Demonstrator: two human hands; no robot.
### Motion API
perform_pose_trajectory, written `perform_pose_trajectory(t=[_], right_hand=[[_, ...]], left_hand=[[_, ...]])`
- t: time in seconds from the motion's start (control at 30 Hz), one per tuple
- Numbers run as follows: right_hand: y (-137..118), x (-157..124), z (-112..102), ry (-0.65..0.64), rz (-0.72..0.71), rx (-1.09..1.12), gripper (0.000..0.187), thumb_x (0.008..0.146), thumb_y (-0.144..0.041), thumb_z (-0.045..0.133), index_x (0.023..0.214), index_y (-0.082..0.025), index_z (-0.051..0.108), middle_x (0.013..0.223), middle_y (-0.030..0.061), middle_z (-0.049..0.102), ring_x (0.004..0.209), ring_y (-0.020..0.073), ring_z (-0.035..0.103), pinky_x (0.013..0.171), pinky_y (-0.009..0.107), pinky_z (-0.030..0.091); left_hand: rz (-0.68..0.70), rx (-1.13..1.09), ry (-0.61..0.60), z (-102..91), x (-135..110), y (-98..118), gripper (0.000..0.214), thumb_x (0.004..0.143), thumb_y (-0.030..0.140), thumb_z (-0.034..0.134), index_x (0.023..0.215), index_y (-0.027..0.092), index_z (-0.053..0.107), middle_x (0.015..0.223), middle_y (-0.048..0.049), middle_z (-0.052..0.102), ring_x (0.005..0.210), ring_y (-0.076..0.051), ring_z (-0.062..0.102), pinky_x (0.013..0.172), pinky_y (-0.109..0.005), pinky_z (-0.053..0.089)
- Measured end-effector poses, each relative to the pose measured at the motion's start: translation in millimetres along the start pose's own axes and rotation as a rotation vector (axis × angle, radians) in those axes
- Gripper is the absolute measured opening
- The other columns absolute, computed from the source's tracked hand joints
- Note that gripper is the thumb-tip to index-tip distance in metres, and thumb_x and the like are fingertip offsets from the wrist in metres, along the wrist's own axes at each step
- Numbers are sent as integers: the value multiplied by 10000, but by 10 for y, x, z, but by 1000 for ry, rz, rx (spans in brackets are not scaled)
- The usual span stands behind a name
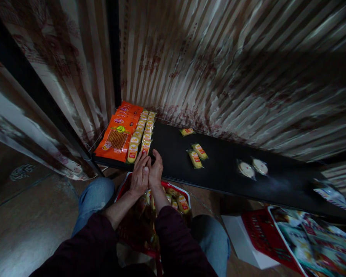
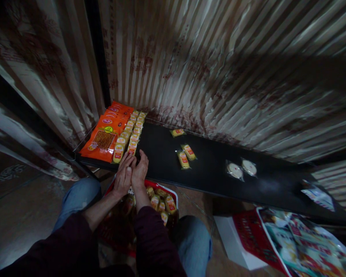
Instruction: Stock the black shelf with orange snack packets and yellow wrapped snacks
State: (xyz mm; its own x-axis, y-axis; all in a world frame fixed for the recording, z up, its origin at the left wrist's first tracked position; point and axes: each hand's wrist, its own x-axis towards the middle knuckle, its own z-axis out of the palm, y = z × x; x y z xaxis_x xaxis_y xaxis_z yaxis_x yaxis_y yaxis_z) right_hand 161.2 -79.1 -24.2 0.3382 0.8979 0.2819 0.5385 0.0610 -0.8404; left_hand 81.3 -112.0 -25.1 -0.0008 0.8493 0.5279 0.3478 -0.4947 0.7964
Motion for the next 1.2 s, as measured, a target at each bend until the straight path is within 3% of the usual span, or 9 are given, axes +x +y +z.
perform_pose_trajectory(t=[0.27,0.63,0.73,0.9,1.03,1.2], right_hand=[[-17,-317,-218,2,16,-10,394,821,-176,424,1182,-128,572,1181,126,615,1095,195,560,991,370,427],[-42,-802,-403,-30,-13,52,348,805,-106,398,1007,-198,666,1069,69,668,1013,166,590,951,339,448],[44,-985,-411,-41,55,7,319,797,-110,417,969,-196,671,1019,70,679,964,173,604,924,339,459],[221,-1246,-410,-136,146,-72,313,762,-74,449,947,-181,678,1008,80,691,971,193,616,947,370,452],[288,-1405,-442,-160,154,-75,380,766,-37,401,999,-166,672,1054,86,689,1021,186,617,979,358,446],[292,-1596,-502,-184,141,-128,394,768,-32,397,1046,-132,658,1080,119,680,1016,203,626,947,349,469]], left_hand=[[98,7,-17,29,-238,33,451,964,351,243,1217,138,549,1249,-147,586,1284,-233,432,1048,-481,380],[79,110,-155,-115,-556,-2,386,945,303,276,1102,149,593,1137,-123,635,1183,-220,519,1014,-456,406],[-11,182,-245,-132,-688,-51,323,910,250,329,1034,166,615,1049,-110,658,1062,-215,576,959,-432,447],[-341,398,-460,-130,-1004,-111,304,774,78,432,996,140,630,1039,-150,661,1031,-240,595,917,-414,475],[-344,432,-495,-180,-1133,-45,336,735,33,448,992,148,632,1044,-142,661,1032,-242,592,919,-405,472],[-236,563,-471,-321,-1083,122,295,794,85,425,991,136,638,1032,-148,653,1029,-262,572,914,-405,464]])
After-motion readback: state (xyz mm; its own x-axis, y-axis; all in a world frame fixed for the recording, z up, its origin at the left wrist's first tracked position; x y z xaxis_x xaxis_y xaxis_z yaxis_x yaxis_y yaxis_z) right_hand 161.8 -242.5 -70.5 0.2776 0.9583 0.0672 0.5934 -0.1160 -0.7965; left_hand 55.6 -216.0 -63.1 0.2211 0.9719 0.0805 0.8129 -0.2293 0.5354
